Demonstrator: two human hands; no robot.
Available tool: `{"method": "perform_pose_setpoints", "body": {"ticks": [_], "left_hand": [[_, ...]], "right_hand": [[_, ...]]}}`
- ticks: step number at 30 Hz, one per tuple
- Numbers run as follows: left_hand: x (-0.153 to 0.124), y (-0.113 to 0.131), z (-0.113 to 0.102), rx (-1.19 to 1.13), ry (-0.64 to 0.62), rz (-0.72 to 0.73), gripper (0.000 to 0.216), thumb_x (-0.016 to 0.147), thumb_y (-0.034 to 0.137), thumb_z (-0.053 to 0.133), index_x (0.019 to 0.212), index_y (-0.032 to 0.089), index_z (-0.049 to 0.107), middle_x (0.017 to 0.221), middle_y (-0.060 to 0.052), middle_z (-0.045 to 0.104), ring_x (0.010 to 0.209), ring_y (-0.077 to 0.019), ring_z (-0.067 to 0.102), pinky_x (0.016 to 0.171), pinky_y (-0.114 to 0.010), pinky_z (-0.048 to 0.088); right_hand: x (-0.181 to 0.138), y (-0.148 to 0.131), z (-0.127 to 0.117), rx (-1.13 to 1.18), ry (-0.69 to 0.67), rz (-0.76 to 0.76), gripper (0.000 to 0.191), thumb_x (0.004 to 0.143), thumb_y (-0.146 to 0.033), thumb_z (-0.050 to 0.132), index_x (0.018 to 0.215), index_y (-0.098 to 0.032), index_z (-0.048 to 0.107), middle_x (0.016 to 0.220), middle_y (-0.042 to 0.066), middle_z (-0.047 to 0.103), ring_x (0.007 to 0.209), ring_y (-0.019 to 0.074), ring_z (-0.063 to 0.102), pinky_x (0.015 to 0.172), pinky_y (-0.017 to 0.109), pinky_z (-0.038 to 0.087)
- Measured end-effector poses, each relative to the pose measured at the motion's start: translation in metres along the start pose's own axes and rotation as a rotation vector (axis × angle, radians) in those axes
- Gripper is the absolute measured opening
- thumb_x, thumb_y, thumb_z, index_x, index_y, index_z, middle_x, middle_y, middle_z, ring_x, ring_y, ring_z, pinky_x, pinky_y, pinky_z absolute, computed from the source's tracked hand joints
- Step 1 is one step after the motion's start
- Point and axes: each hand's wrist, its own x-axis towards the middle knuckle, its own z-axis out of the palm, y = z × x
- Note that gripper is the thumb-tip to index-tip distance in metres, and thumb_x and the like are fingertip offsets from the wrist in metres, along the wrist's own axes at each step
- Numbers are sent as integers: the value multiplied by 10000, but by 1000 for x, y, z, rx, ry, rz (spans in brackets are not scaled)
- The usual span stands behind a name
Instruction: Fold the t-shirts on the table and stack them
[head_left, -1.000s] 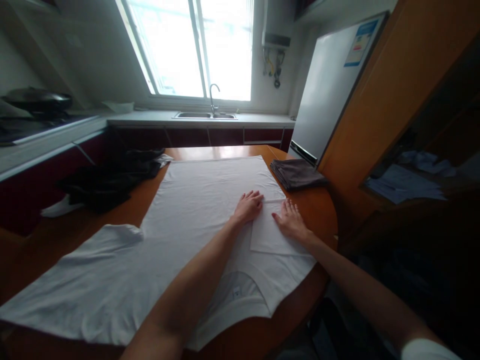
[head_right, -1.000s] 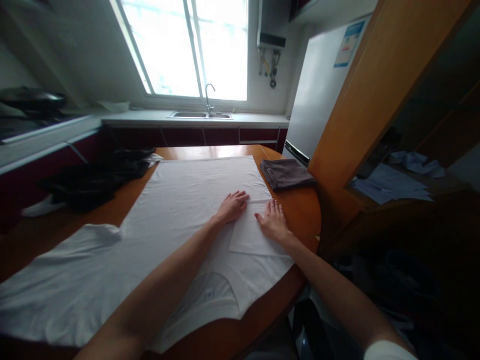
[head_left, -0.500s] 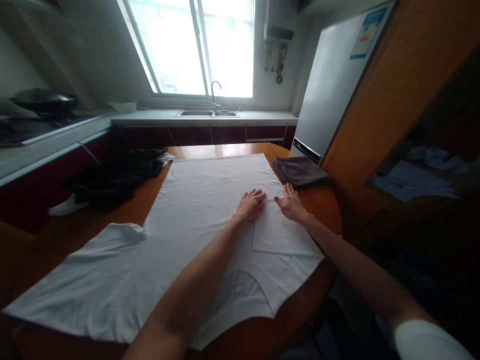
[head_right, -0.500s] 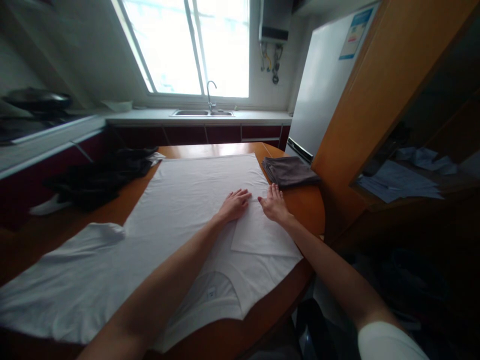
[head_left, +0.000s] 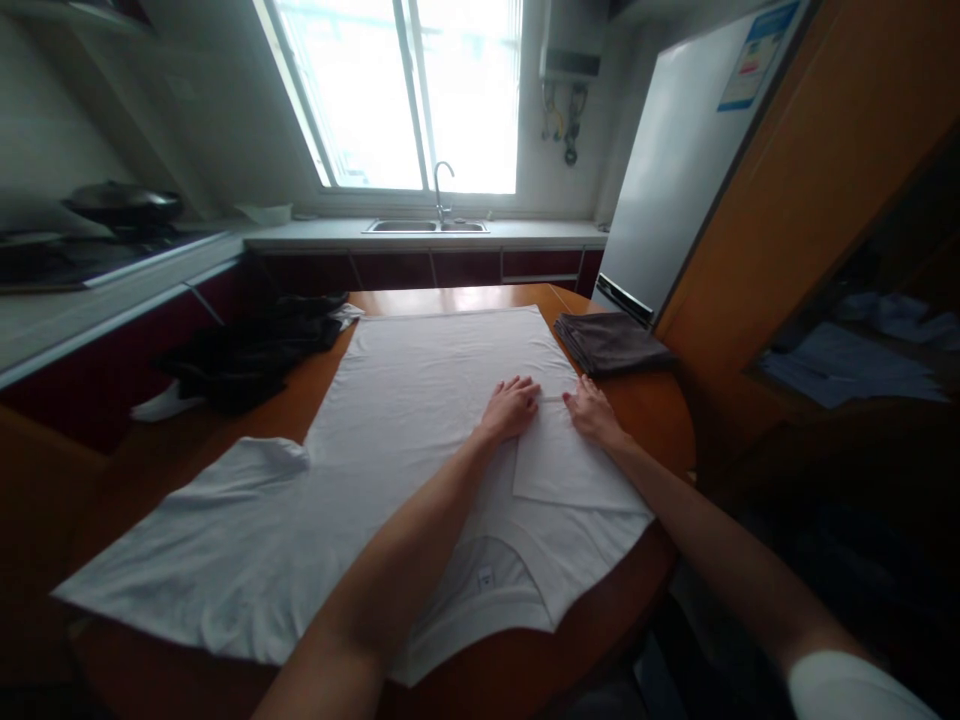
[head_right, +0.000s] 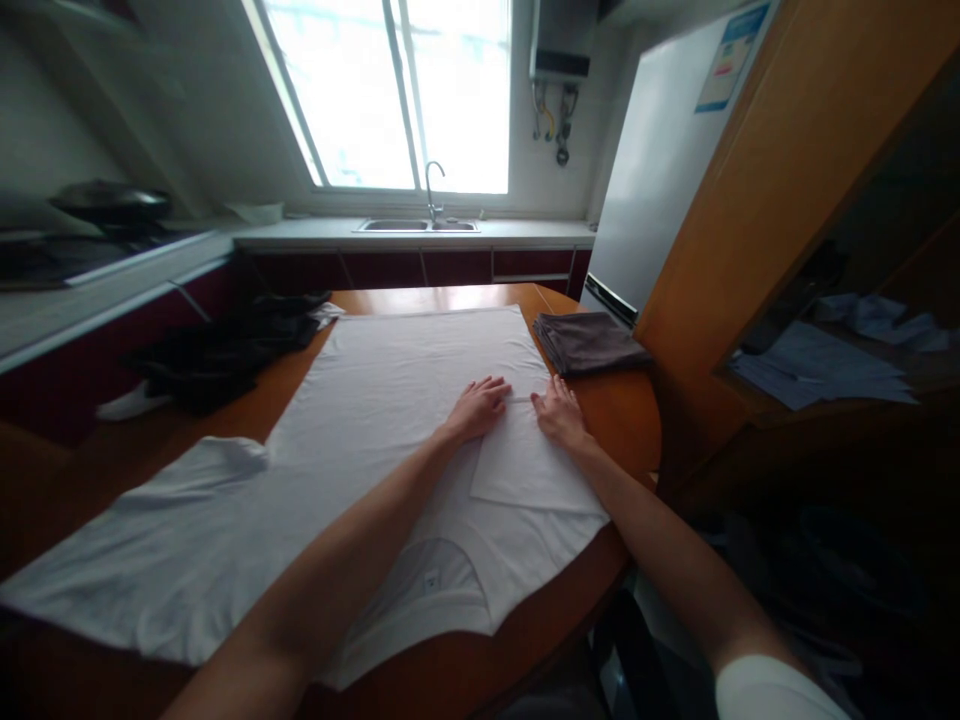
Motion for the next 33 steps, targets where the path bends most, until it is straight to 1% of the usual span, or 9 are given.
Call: {"method": "perform_pose_setpoints", "body": {"ticks": [3, 6, 11, 17, 21, 24, 26, 28, 33], "left_hand": [[3, -1, 1, -52, 40, -13, 467, 958, 224, 497, 1417, 245, 575, 1564, -42, 477, 1487, -232, 373, 1252, -479, 236], [6, -2, -1, -158, 155, -88, 488, 958, 133, 438, 1412, 227, 588, 1468, -39, 586, 1372, -181, 527, 1209, -367, 351], [7, -6, -7, -246, 394, -154, 517, 956, 52, 382, 1410, 172, 596, 1408, -41, 637, 1295, -155, 596, 1134, -286, 452], [7, -7, -12, -269, 472, -196, 459, 1001, 115, 389, 1392, 199, 613, 1378, -31, 659, 1262, -160, 624, 1126, -311, 468], [4, 1, -9, -176, 362, -78, 426, 1051, 219, 354, 1400, 233, 599, 1407, -38, 638, 1329, -168, 570, 1169, -348, 415], [0, 6, -2, -12, 128, 35, 412, 1038, 312, 433, 1427, 268, 560, 1545, -51, 502, 1498, -249, 356, 1237, -525, 265], [-2, 8, 2, 57, 23, 39, 437, 1033, 341, 434, 1454, 266, 524, 1608, -71, 409, 1538, -299, 252, 1222, -623, 207], [-3, 8, 4, 63, 8, 11, 450, 1038, 319, 395, 1471, 253, 500, 1616, -86, 393, 1537, -299, 254, 1216, -637, 196], [0, 9, -1, -30, 131, -108, 469, 1015, 237, 386, 1469, 238, 501, 1556, -83, 485, 1485, -239, 369, 1238, -525, 223]], "right_hand": [[12, 20, -7, 313, 277, 111, 548, 934, -349, 385, 1282, -49, 683, 1358, 207, 649, 1299, 288, 586, 1122, 395, 423], [20, 40, -17, 460, 461, 174, 494, 825, -286, 437, 1130, -65, 756, 1128, 188, 758, 1099, 305, 693, 1023, 441, 515], [19, 44, -23, 494, 510, 146, 491, 747, -241, 443, 1059, -58, 775, 1076, 184, 771, 1037, 292, 718, 994, 440, 542], [11, 27, -18, 475, 419, 20, 478, 759, -242, 454, 1057, -61, 781, 1105, 185, 765, 1079, 300, 710, 1040, 438, 518], [11, 26, -15, 472, 380, -1, 479, 768, -230, 450, 1073, -55, 775, 1117, 182, 763, 1084, 284, 709, 1036, 412, 518], [13, 27, -13, 487, 359, 44, 466, 767, -237, 456, 1059, -64, 776, 1101, 173, 768, 1052, 278, 717, 1007, 404, 532], [14, 27, -12, 514, 355, 76, 454, 761, -249, 471, 1043, -62, 774, 1085, 178, 769, 1028, 281, 720, 989, 404, 537], [16, 28, -11, 541, 357, 95, 436, 754, -257, 480, 1019, -71, 773, 1063, 174, 772, 1007, 280, 721, 975, 402, 540], [20, 30, -9, 567, 369, 121, 380, 734, -261, 483, 951, -111, 756, 979, 145, 779, 935, 267, 718, 924, 395, 552]]}}
